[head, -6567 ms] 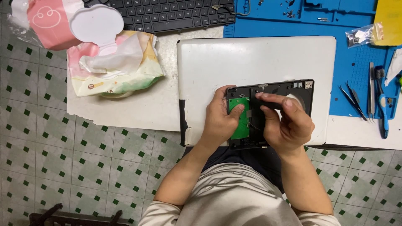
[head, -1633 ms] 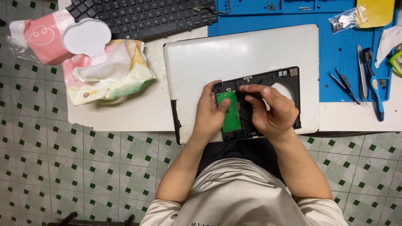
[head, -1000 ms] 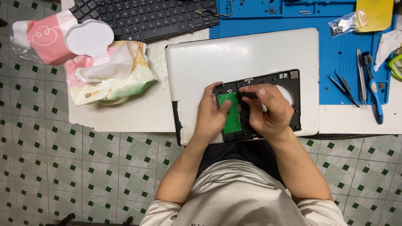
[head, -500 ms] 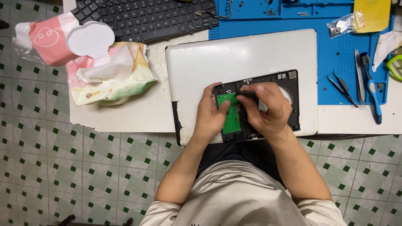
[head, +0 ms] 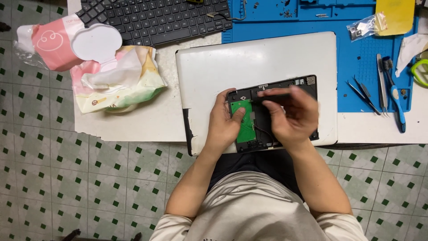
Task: Inspecting and repairing a laptop component by manipulating small wires and connectors with a precision tool.
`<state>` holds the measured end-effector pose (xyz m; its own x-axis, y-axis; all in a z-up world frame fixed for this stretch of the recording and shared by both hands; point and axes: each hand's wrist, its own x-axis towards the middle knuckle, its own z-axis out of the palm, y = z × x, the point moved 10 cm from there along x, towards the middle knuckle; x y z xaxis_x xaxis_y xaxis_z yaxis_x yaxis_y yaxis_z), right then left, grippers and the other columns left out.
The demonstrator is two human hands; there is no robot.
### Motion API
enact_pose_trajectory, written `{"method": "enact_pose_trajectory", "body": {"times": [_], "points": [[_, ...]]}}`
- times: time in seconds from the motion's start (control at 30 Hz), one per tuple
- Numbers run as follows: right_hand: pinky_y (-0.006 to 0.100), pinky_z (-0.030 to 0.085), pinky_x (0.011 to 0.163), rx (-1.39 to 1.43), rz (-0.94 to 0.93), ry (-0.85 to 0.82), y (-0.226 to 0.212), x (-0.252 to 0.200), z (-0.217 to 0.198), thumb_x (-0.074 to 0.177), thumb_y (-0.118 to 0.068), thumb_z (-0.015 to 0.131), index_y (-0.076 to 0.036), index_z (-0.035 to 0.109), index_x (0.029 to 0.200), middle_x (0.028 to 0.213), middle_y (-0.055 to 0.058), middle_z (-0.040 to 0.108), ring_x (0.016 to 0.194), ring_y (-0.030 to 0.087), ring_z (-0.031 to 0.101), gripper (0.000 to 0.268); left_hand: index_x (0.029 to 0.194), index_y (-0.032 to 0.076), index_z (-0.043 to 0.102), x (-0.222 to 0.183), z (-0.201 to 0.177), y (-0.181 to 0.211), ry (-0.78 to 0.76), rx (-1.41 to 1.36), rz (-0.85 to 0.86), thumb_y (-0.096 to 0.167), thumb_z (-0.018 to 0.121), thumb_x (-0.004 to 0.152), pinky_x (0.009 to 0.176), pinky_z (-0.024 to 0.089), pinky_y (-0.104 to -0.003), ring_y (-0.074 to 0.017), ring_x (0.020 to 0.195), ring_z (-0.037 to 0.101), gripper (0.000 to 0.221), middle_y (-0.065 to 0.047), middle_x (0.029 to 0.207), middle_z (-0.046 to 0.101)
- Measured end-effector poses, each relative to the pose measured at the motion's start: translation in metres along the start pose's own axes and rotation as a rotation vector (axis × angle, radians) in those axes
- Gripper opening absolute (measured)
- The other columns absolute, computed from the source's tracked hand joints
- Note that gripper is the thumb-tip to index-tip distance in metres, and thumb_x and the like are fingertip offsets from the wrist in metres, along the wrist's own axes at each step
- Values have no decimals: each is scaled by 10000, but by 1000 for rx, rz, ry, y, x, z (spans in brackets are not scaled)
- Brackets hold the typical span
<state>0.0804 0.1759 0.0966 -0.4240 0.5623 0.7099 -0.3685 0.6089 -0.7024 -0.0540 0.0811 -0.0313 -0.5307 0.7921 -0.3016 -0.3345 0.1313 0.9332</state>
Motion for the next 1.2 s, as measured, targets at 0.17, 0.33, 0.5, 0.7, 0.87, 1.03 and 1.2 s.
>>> {"method": "enact_pose_trajectory", "body": {"times": [0.17, 0.33, 0.5, 0.7, 0.87, 1.03, 1.2], "points": [[497, 650, 860, -12, 207, 248, 3, -13, -40, 955, 162, 724, -50, 339, 1485, 1043, 357, 669, 931, 446, 750, 689, 1484, 9, 416, -19, 1, 52, 128, 570, 0, 154, 703, 911, 930, 545, -578, -489, 1145, 659, 658, -320, 1276, 648], [473, 671, 880, 27, 333, 399, 1, -26, -60, 956, 131, 728, -90, 341, 1502, 1044, 330, 671, 938, 410, 755, 705, 1466, -30, 470, -32, 13, 88, 242, 1016, 194, 303, 726, 903, 724, 555, -645, -503, 926, 686, 703, -276, 1111, 635], [505, 689, 812, 125, 418, 511, 0, -42, -74, 904, 153, 716, -92, 344, 1503, 994, 324, 666, 877, 441, 762, 747, 1250, -29, 656, -62, 56, 139, 47, 823, 782, 289, 680, 950, 861, 518, -549, -462, 988, 633, 438, -208, 1035, 630], [532, 691, 807, 156, 388, 575, -5, -43, -92, 867, 154, 728, -90, 335, 1492, 972, 338, 657, 855, 453, 765, 777, 922, 136, 743, -58, 93, 141, -47, 722, 830, 219, 699, 955, 723, 529, -373, -263, 739, 672, 100, -6, 776, 673], [516, 690, 820, 142, 449, 672, -6, -40, -120, 873, 125, 726, -108, 351, 1473, 971, 282, 659, 829, 379, 729, 745, 895, 122, 685, -48, 128, 159, -183, 802, 893, 152, 655, 929, 649, 455, -375, -265, 675, 622, 54, -25, 751, 638], [508, 710, 873, 12, 345, 904, 2, -63, -209, 1018, 147, 717, -165, 342, 1543, 1126, 214, 674, 963, 287, 711, 716, 853, 118, 678, 31, 143, 156, -351, 1003, 767, 80, 617, 853, 615, 451, -454, -321, 699, 661, 72, -55, 786, 703], [598, 628, 888, -369, 242, 789, 5, -50, -236, 1133, 153, 636, -160, 275, 1550, 1160, 382, 552, 847, 423, 590, 635, 854, 79, 731, 196, 133, 202, -106, 1238, 715, 100, 633, 912, 609, 557, -543, -372, 717, 679, 115, -115, 793, 680]]}}
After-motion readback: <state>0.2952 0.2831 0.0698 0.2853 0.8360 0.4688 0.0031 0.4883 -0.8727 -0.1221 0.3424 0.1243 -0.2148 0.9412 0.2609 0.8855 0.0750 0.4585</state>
